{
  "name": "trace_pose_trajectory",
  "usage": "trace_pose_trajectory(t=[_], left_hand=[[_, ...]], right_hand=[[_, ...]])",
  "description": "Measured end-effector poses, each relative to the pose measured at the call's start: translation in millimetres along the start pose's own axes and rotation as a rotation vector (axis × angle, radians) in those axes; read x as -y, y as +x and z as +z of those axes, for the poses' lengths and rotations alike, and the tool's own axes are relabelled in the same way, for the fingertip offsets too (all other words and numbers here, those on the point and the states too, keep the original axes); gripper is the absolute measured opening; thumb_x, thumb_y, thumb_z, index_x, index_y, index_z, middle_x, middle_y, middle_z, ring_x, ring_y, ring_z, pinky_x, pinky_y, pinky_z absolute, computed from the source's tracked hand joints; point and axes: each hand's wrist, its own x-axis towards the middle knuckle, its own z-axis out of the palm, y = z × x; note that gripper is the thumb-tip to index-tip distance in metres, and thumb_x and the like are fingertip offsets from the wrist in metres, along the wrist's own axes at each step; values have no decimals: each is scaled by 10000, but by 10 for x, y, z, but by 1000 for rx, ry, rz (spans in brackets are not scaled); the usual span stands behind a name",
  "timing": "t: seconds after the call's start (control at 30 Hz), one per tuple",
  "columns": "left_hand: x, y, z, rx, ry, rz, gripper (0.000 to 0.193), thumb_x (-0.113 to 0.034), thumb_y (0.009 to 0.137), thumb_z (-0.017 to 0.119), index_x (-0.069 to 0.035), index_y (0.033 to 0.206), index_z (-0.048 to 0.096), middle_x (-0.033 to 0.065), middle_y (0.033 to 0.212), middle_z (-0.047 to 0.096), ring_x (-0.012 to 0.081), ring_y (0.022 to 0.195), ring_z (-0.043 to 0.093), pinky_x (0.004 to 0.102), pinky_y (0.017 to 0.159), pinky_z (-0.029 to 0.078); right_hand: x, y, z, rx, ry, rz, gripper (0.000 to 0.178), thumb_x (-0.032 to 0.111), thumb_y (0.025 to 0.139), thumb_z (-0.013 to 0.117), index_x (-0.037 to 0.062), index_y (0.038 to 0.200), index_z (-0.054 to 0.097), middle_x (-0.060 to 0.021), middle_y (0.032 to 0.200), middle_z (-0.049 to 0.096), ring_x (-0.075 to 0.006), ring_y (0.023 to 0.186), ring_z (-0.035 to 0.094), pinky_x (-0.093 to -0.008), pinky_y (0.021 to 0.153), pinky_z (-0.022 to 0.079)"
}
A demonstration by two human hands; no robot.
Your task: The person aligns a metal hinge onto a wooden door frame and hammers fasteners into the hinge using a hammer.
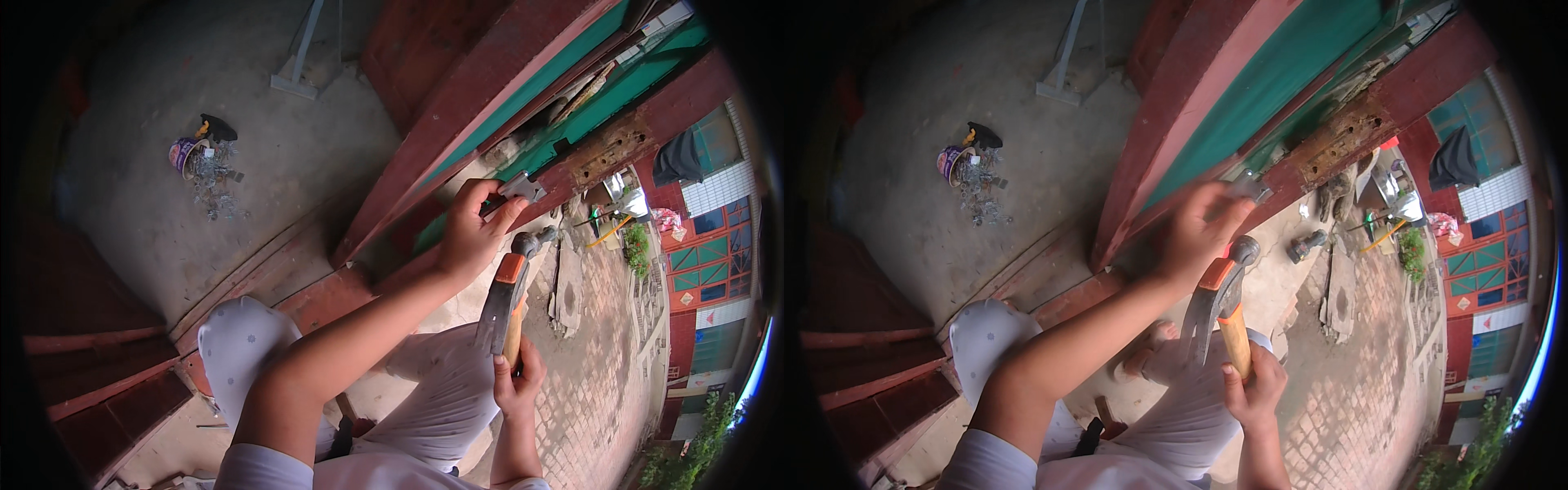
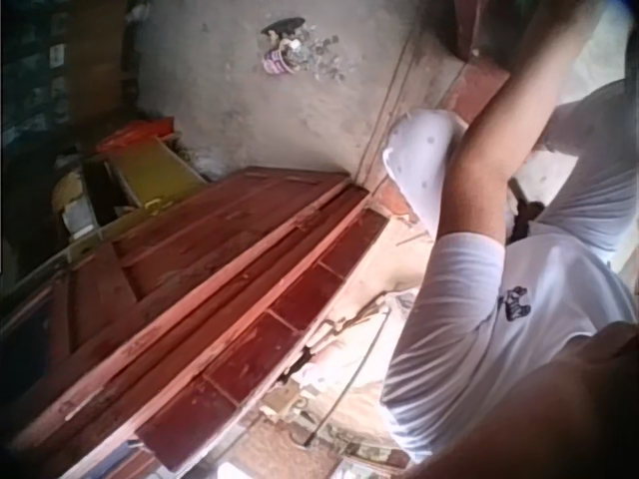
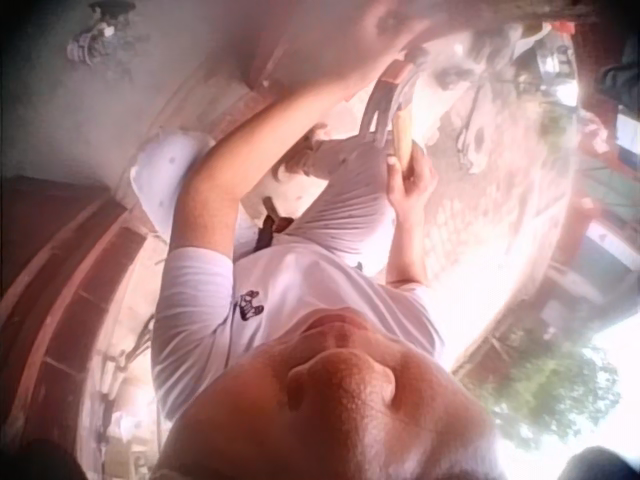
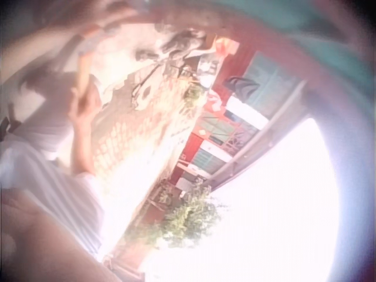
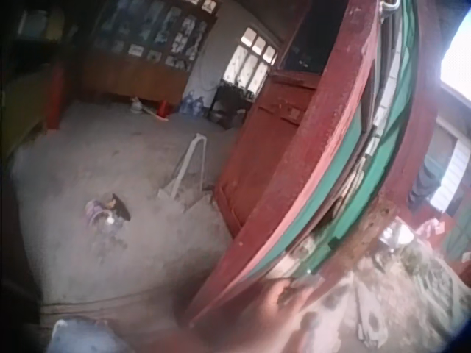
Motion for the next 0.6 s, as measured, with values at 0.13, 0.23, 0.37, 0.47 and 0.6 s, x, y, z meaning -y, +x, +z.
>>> trace_pose_trajectory(t=[0.13,0.23,0.37,0.47,0.6], left_hand=[[61,60,2,50,63,133,256,-250,883,659,-1,900,604,119,827,606,230,752,570,348,719,447],[209,40,-38,81,-3,-133,212,-204,860,685,-7,865,605,116,813,597,239,747,562,343,695,442],[274,147,61,-30,200,204,145,-118,827,692,-12,887,615,104,848,599,190,786,569,300,722,440],[256,89,54,10,-59,-55,149,-123,835,676,-22,920,608,112,893,583,199,821,556,301,752,432],[285,-48,-72,116,157,-107,146,-114,841,656,-28,941,595,117,923,564,218,842,537,318,772,425]], right_hand=[[77,139,-61,18,-99,-8,321,217,786,716,-15,980,610,-109,657,537,-247,535,511,-321,521,417],[224,261,-98,28,-138,-55,320,200,777,733,-14,982,613,-100,667,556,-224,520,508,-303,506,414],[260,317,-84,44,-136,-45,295,163,772,736,-14,976,618,-94,670,568,-194,487,498,-279,478,407],[272,325,-74,28,-132,-16,289,156,771,734,-13,977,622,-97,665,567,-192,483,502,-280,475,409],[305,364,-103,26,-154,-21,301,158,764,737,-9,989,627,-95,646,557,-193,476,504,-284,474,413]])
